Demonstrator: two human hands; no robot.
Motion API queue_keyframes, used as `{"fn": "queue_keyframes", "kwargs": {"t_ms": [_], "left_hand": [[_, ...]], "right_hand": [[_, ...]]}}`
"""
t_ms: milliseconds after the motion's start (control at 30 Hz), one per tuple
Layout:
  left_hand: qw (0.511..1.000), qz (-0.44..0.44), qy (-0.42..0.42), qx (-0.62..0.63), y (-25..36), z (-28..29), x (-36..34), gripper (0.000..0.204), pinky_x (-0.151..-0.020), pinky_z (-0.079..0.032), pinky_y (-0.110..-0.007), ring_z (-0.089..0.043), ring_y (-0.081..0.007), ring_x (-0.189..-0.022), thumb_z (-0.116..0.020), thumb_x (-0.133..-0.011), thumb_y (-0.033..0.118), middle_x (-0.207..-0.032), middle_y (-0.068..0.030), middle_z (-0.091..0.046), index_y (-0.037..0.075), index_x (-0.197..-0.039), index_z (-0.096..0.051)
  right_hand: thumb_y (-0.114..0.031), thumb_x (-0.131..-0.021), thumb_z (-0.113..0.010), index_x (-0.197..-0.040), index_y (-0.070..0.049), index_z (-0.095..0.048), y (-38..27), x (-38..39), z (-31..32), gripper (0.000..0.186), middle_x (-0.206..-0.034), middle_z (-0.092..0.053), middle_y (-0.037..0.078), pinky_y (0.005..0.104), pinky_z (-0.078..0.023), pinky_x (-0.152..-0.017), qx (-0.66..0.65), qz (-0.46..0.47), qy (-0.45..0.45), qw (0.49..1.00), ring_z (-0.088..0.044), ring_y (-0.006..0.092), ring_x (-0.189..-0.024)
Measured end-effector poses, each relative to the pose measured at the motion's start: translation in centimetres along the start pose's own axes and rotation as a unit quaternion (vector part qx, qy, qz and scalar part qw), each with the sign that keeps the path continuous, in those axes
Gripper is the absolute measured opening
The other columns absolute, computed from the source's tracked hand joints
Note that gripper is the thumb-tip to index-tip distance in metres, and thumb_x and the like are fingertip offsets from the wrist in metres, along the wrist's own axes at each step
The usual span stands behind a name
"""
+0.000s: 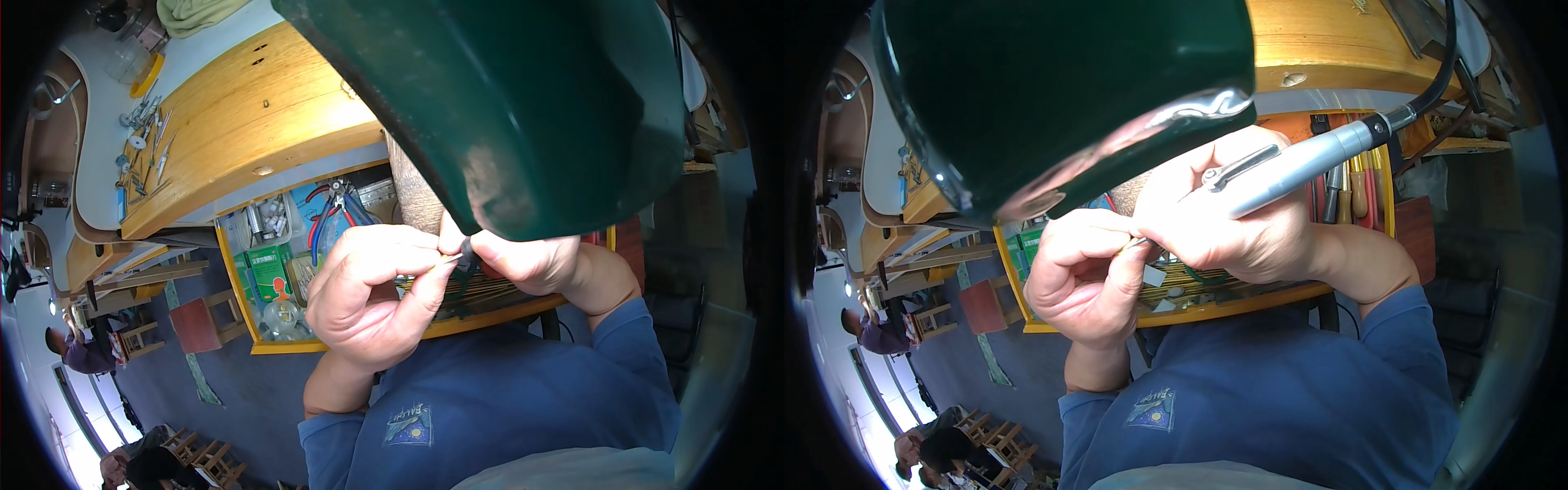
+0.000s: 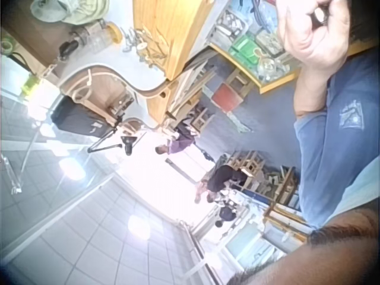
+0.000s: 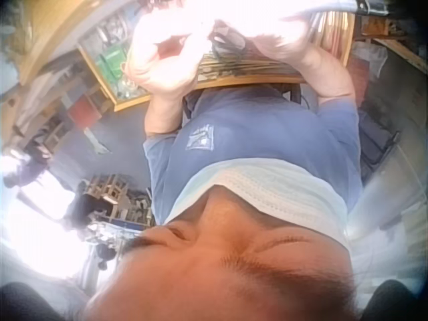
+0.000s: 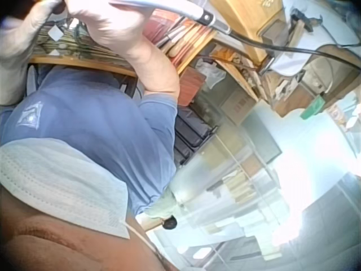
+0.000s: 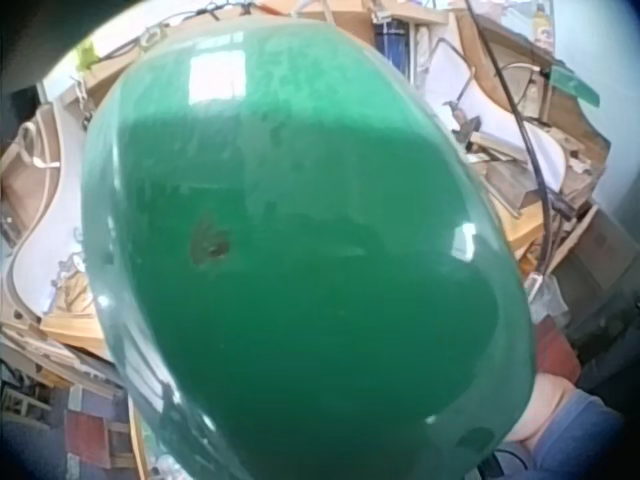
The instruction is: The person grinds a ring using a rotary hand tool, files it with a metal hand file, and turns the ring in their hands.
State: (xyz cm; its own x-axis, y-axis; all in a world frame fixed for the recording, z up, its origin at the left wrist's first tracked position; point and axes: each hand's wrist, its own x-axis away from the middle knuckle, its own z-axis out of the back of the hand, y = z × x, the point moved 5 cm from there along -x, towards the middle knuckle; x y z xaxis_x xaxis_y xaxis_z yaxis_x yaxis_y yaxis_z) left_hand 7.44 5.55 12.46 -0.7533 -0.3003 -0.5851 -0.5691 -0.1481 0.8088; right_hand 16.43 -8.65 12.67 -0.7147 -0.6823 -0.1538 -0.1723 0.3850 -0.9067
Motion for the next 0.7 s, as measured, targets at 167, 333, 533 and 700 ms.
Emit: {"fn": "queue_keyframes", "kwargs": {"t_ms": [167, 333, 533, 700], "left_hand": [[1.0, -0.006, -0.001, -0.016, 0.22, -0.01, -0.09, 0.022, -0.069, -0.056, -0.027, -0.07, -0.0197, -0.083, -0.079, -0.075, -0.013, -0.092, -0.0143, -0.072, -0.001, -0.091, -0.069], [1.0, -0.003, -0.003, -0.022, 0.24, -0.01, -0.12, 0.022, -0.068, -0.056, -0.027, -0.07, -0.0192, -0.082, -0.079, -0.074, -0.012, -0.091, -0.0136, -0.072, -0.001, -0.091, -0.07], [1.0, -0.001, -0.004, -0.023, 0.48, -0.17, -0.38, 0.023, -0.068, -0.056, -0.027, -0.07, -0.0189, -0.082, -0.079, -0.074, -0.012, -0.091, -0.0137, -0.072, -0.001, -0.091, -0.071], [1.0, 0.003, 0.008, -0.013, 0.33, -0.12, -0.18, 0.022, -0.069, -0.056, -0.027, -0.07, -0.019, -0.082, -0.079, -0.074, -0.013, -0.091, -0.0142, -0.072, -0.002, -0.091, -0.071]], "right_hand": [[-0.002, -0.083, -0.078, -0.087, 0.006, -0.07, -0.02, 0.04, -0.15, 0.012, -0.084, -0.071, 0.012, 0.0282, -0.054, -0.069, 0.0, 0.039, -0.004, 0.999, -0.066, 0.0147, -0.076], [-0.001, -0.082, -0.079, -0.086, 0.005, -0.07, -0.43, 0.13, -0.1, 0.012, -0.084, -0.071, 0.012, 0.0274, -0.054, -0.069, 0.024, 0.039, 0.005, 0.999, -0.066, 0.014, -0.076], [0.012, -0.085, -0.054, -0.104, 0.006, -0.066, -0.12, 0.43, 0.05, 0.023, -0.097, -0.068, 0.012, 0.0296, -0.053, -0.074, 0.049, 0.019, -0.063, 0.997, -0.064, 0.0173, -0.085], [-0.002, -0.083, -0.079, -0.085, 0.004, -0.069, 0.19, 0.2, -0.02, 0.012, -0.084, -0.071, 0.012, 0.027, -0.054, -0.069, -0.006, 0.003, 0.027, 1.0, -0.066, 0.0132, -0.076]]}}
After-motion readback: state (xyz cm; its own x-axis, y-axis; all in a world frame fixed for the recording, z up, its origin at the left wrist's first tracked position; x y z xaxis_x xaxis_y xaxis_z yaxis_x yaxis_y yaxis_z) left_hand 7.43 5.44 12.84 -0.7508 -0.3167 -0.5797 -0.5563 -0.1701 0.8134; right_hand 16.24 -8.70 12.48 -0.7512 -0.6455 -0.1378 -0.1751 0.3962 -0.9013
